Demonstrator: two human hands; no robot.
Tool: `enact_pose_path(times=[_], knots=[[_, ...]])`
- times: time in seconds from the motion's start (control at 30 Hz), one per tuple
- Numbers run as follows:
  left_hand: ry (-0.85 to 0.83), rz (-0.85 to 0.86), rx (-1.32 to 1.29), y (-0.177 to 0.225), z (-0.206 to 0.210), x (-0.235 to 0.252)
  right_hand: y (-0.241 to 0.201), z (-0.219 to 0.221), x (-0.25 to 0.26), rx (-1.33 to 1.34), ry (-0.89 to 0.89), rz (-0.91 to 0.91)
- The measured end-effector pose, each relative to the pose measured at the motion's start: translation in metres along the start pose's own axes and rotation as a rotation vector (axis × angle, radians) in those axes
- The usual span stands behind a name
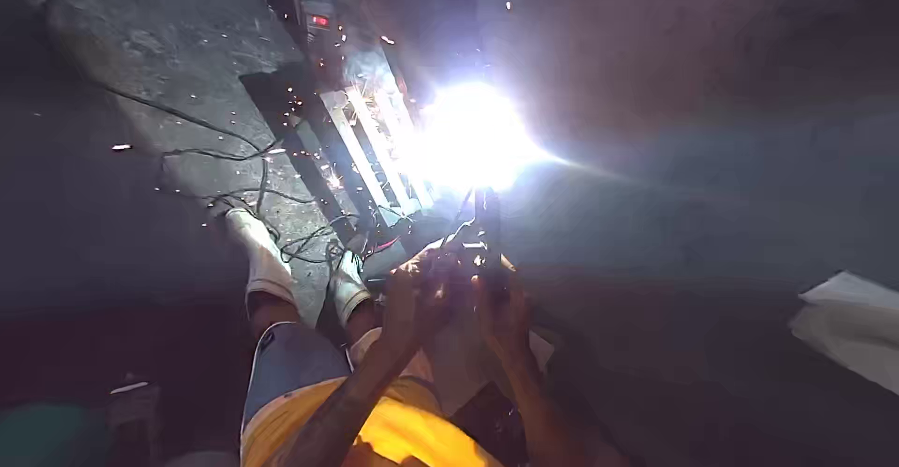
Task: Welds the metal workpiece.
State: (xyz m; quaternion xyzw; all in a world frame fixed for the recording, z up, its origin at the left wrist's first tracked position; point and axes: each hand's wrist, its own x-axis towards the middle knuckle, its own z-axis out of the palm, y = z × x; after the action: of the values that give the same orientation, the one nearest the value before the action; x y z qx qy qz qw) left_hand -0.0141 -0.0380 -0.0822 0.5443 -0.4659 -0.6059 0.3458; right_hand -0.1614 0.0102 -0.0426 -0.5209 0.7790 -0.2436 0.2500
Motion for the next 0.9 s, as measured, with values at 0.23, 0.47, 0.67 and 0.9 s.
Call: enact_pose_path(times=[0.23, 0.47, 0.67, 0.9], knots=[[-0.028, -0.080, -0.051, 0.002, -0.001, 0.006, 0.006, 0.004, 0.001, 0.066, 0.000, 0.001], [-0.031, -0.034, -0.079, -0.006, 0.001, 0.007, 0.003, 0.005, 0.007, -0.013, -0.006, 0.030], [-0.039, -0.070, -0.091, -0.011, 0.002, 0.012, 0.005, 0.008, 0.008, 0.015, 0.011, -0.007], [-0.040, -0.085, -0.078, -0.011, 0.002, 0.016, 0.008, 0.011, 0.011, 0.066, -0.024, 0.043]])
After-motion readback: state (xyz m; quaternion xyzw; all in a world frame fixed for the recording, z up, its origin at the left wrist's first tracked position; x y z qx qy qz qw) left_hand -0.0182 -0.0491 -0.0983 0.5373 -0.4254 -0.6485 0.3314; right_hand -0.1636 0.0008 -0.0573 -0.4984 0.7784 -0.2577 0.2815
